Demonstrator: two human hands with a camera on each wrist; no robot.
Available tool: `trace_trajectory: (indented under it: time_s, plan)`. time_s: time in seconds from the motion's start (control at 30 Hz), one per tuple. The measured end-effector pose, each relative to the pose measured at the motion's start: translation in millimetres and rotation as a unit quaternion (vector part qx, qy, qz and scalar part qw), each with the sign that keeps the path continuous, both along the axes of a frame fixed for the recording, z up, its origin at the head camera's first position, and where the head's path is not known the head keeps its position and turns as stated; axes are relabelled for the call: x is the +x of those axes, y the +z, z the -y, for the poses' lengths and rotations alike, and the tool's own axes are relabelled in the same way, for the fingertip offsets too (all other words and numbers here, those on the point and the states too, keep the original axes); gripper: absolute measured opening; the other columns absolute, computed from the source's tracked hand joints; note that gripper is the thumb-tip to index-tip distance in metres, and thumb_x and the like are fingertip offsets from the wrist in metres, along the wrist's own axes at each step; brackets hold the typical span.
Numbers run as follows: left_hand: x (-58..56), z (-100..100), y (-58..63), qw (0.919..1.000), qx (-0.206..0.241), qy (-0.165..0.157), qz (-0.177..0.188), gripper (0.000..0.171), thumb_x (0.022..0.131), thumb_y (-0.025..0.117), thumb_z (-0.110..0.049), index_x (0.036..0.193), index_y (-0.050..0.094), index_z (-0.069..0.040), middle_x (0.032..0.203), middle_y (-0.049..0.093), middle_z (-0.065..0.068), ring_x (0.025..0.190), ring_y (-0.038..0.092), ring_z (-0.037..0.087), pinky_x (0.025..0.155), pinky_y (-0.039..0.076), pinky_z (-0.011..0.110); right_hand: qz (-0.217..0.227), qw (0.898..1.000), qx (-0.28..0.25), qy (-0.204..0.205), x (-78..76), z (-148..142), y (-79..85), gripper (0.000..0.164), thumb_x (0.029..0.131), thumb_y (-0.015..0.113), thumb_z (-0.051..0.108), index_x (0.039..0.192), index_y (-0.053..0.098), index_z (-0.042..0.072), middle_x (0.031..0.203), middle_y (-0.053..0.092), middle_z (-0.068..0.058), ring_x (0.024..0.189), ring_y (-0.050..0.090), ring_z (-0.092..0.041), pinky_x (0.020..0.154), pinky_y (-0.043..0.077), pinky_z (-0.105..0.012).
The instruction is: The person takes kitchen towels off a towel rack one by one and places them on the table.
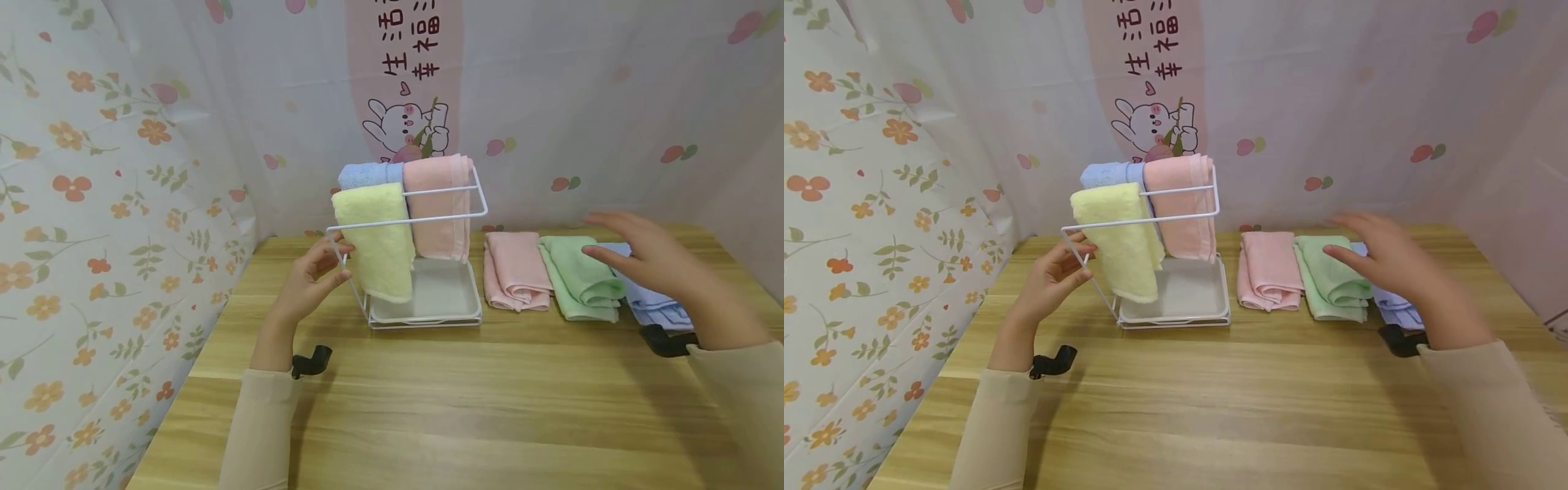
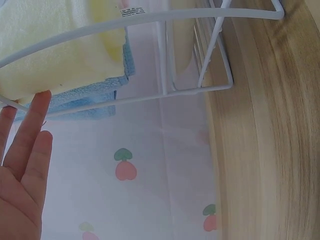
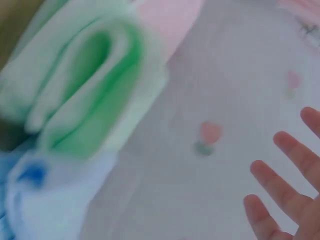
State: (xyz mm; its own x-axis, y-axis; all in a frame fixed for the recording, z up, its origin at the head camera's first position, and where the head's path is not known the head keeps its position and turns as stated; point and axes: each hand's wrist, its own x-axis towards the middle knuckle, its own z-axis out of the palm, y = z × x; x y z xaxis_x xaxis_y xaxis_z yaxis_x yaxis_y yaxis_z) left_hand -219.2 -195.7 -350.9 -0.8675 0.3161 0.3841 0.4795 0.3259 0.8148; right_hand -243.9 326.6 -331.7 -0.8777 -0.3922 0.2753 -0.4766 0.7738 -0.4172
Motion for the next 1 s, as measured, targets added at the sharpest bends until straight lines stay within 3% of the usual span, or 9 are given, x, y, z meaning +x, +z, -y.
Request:
trace_trajectory:
  time_s: [0.37,0.57,0.67,0.83,1.0]
  plan:
    - [-1.6,-1.4,-1.7,1.0000,0.006,-0.003,-0.001,0.034,0.092,0.064,0.003,0.126,0.057,0.005,0.157,0.037,0.019,0.145,0.036,0.038,0.115,0.039,0.054,-0.112,0.989,-0.071,0.062,17.3,75.2,47.8,0.047,0.092,0.070,0.015,0.137,0.058,0.011,0.143,0.055,-0.016,0.136,0.043,-0.042,0.110,0.034,-0.065]
    - [0.0,0.2,-0.8,0.9999,0.010,0.001,-0.011,0.034,0.092,0.064,0.004,0.125,0.056,0.006,0.155,0.039,0.022,0.144,0.037,0.041,0.113,0.039,0.059,-0.159,0.979,-0.108,0.072,14.9,114.7,73.6,0.043,0.092,0.070,0.013,0.134,0.061,0.013,0.139,0.060,-0.010,0.128,0.051,-0.032,0.097,0.044,-0.046]
    - [0.5,0.1,-1.5,0.9999,0.010,-0.003,-0.008,0.032,0.092,0.064,0.004,0.124,0.056,0.005,0.155,0.038,0.022,0.144,0.036,0.041,0.113,0.038,0.059,-0.153,0.978,-0.125,0.073,11.1,132.1,84.9,0.041,0.092,0.070,0.014,0.132,0.063,0.013,0.137,0.062,-0.008,0.126,0.052,-0.028,0.090,0.047,-0.043]
    - [1.7,-1.1,-1.4,0.9999,0.012,-0.003,-0.001,0.029,0.093,0.063,0.002,0.122,0.057,0.004,0.156,0.037,0.020,0.145,0.036,0.040,0.115,0.038,0.058,-0.124,0.979,-0.121,0.108,-0.8,159.1,98.7,0.036,0.094,0.067,0.016,0.130,0.064,0.009,0.133,0.064,-0.009,0.123,0.054,-0.030,0.091,0.050,-0.054]
    - [2.2,-2.2,-0.7,0.9999,0.016,-0.004,-0.003,0.031,0.092,0.064,0.003,0.123,0.058,0.005,0.155,0.039,0.021,0.145,0.035,0.039,0.114,0.038,0.058,-0.076,0.984,-0.091,0.134,-6.6,183.3,107.1,0.037,0.096,0.066,0.022,0.131,0.062,0.010,0.132,0.064,-0.007,0.116,0.055,-0.027,0.094,0.047,-0.049]
